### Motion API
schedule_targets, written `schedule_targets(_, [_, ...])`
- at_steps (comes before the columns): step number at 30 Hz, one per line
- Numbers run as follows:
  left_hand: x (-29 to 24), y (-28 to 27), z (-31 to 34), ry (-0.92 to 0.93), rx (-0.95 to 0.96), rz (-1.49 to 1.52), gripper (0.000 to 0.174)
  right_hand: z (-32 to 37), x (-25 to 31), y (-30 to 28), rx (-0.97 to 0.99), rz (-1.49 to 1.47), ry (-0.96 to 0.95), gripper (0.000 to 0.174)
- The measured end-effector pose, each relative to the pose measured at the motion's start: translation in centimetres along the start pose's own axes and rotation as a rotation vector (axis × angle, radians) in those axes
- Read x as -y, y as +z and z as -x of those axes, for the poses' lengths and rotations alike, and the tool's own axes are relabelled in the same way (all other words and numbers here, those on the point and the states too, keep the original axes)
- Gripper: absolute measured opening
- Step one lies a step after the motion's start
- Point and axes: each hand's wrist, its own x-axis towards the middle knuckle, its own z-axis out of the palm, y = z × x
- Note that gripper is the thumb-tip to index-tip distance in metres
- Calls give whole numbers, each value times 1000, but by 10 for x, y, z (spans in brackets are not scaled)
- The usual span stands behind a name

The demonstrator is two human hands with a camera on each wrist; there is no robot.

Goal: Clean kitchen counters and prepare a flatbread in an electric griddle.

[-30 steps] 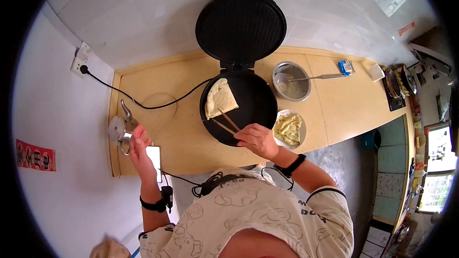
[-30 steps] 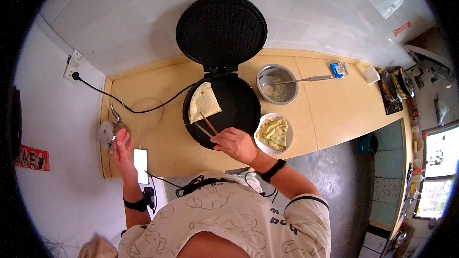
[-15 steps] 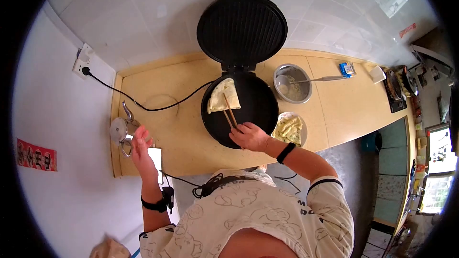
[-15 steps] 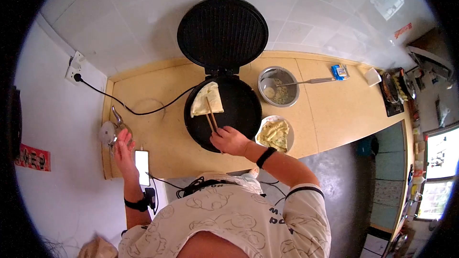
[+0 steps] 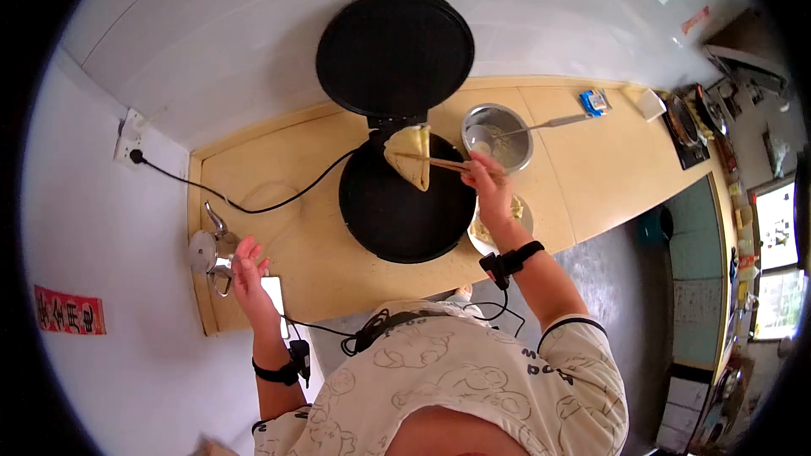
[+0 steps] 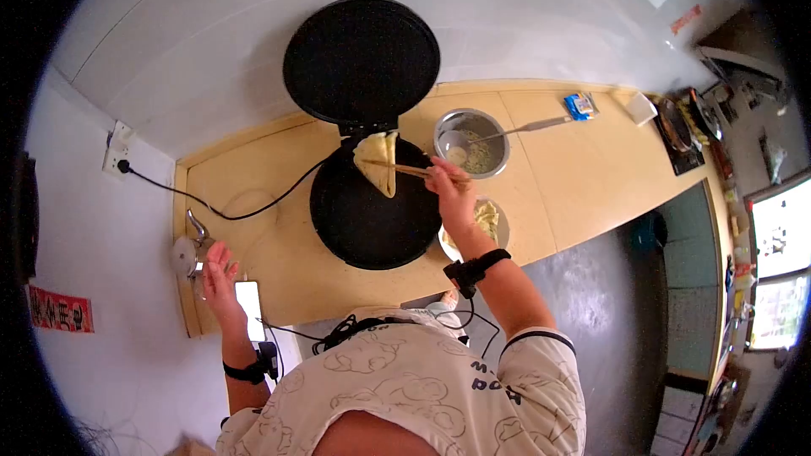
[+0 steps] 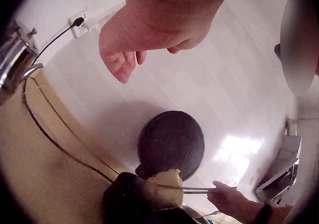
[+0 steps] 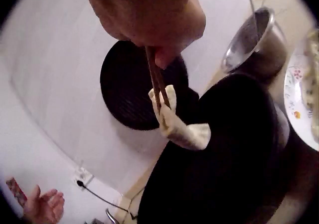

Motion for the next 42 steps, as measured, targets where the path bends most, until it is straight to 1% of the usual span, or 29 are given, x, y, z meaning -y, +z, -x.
schedule_targets(2, [-4,9,-2,18,31,15,47,4,16,-22,-209,-114,176,25])
schedule_targets(3, [-7,14,-3,19,56,16,47,9,20,-35,-239,-131,208,28])
schedule_targets(5, [-14,24,-4,41,90,4,47,22,29,-63,-306,-215,218,30])
schedule_targets(8, [-19,37,-8,52,119,22,45,52,56,-101,-394,-290,166,29])
schedule_targets(9, [-19,42,-9,61,130,26,46,62,62,-116,-409,-291,157,29])
schedule_targets(11, [-21,50,-11,64,169,27,47,83,74,-142,-421,-267,74,28])
schedule_targets(12, [-21,55,-11,66,189,26,48,93,78,-151,-437,-266,68,28])
schedule_targets(14, [-20,63,-12,71,223,26,48,110,85,-162,-533,-175,100,27])
schedule_targets(17, [-22,76,-13,74,268,45,47,127,67,-184,-533,-175,125,29])
schedule_targets(19, [-27,83,-12,72,293,62,47,131,53,-189,-584,-197,146,29])
schedule_targets(21, [-32,88,-11,99,322,46,46,131,24,-204,-565,-256,254,28])
schedule_targets(22, [-32,90,-11,106,330,45,46,129,9,-210,-588,-279,300,25])
schedule_targets(23, [-31,90,-11,112,336,47,46,127,0,-214,-594,-286,293,25])
schedule_targets(25, [-33,91,-9,124,348,47,46,122,-16,-221,-624,-344,386,24])
schedule_targets(26, [-37,91,-7,125,342,33,46,119,-18,-220,-658,-293,421,24])
schedule_targets(27, [-38,90,-5,126,337,19,46,117,-18,-223,-663,-299,418,24])
schedule_targets(29, [-33,88,-6,139,338,16,46,115,-9,-224,-634,-134,443,27])
schedule_targets(30, [-31,86,-6,147,333,16,45,113,5,-222,-637,-135,443,27])
schedule_targets(32, [-35,85,-4,134,316,10,46,111,40,-220,-639,115,432,27])
schedule_targets(33, [-36,84,-3,123,296,6,46,110,56,-222,-641,115,434,27])
schedule_targets(35, [-33,82,-4,121,293,6,46,109,83,-236,-761,289,334,23])
schedule_targets(36, [-32,81,-4,121,288,5,46,108,87,-250,-762,291,336,23])
schedule_targets(38, [-28,79,-5,117,291,-8,46,105,86,-276,-775,352,208,22])
schedule_targets(39, [-27,78,-5,116,291,-21,45,102,72,-283,-776,354,211,22])
schedule_targets(41, [-26,81,-4,110,290,-27,45,91,31,-291,-457,780,221,22])
schedule_targets(42, [-28,83,-3,108,287,-34,46,87,11,-287,-317,762,287,23])
